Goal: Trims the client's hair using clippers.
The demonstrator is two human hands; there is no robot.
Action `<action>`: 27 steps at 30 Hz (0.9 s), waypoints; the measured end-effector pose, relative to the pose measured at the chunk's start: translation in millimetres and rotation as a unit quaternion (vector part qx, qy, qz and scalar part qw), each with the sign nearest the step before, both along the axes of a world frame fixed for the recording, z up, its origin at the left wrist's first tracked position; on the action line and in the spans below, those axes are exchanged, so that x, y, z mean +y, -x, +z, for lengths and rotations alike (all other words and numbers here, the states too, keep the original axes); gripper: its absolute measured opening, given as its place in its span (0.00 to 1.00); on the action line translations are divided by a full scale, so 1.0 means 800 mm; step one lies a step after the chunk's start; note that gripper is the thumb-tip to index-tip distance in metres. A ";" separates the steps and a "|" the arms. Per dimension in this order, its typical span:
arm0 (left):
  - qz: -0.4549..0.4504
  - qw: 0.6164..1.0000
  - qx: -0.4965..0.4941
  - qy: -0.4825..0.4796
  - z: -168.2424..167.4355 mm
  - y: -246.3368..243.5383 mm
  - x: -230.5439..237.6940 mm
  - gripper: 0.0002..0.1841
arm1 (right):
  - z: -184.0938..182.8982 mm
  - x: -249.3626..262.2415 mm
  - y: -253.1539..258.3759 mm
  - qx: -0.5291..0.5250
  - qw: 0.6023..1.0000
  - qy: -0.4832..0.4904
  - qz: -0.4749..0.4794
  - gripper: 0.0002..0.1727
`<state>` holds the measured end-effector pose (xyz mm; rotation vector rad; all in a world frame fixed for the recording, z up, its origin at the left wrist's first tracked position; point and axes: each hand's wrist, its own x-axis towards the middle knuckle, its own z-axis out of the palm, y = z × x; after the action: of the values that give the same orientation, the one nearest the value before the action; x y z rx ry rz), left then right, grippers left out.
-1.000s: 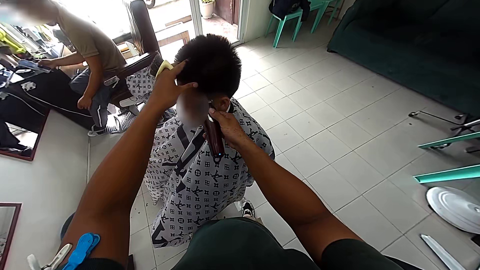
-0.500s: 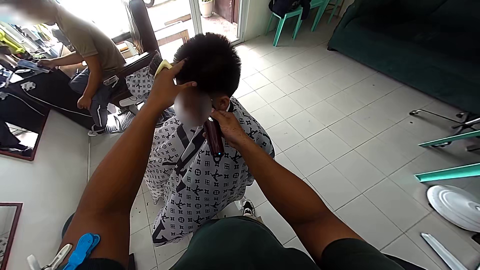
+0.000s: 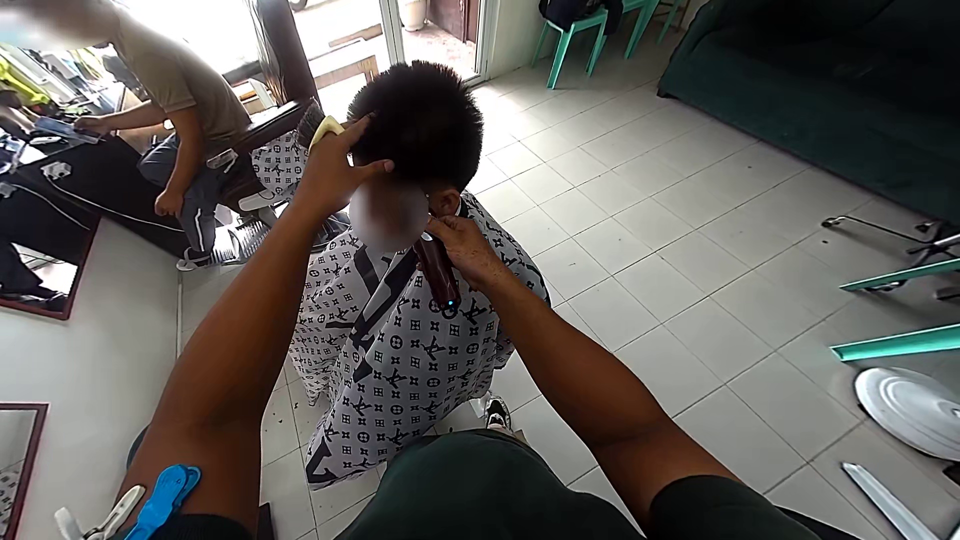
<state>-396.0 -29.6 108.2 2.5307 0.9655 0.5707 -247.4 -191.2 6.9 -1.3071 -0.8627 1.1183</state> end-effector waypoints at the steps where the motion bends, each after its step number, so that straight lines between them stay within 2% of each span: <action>1: 0.001 1.000 -0.001 0.001 0.000 0.000 -0.001 0.39 | 0.001 0.000 0.000 -0.004 1.000 -0.004 -0.002 0.23; 8: 0.001 1.000 -0.005 -0.002 -0.002 0.000 0.001 0.38 | 0.005 -0.001 0.000 0.009 1.000 0.008 -0.002 0.23; 13: -0.004 1.000 -0.007 0.003 -0.001 0.001 0.000 0.38 | 0.002 -0.005 -0.003 -0.061 0.998 0.007 0.002 0.22; 19: -0.003 1.000 -0.006 0.002 -0.002 0.003 0.002 0.38 | 0.001 -0.004 -0.009 0.012 0.999 0.024 -0.021 0.23; 27: -0.011 1.000 -0.008 0.002 -0.002 0.002 0.001 0.38 | -0.001 -0.002 -0.011 0.002 1.000 0.001 -0.018 0.23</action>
<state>-397.7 -28.4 107.0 2.5263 0.9319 0.5810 -238.3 -192.7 5.7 -1.3163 -0.8317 1.0928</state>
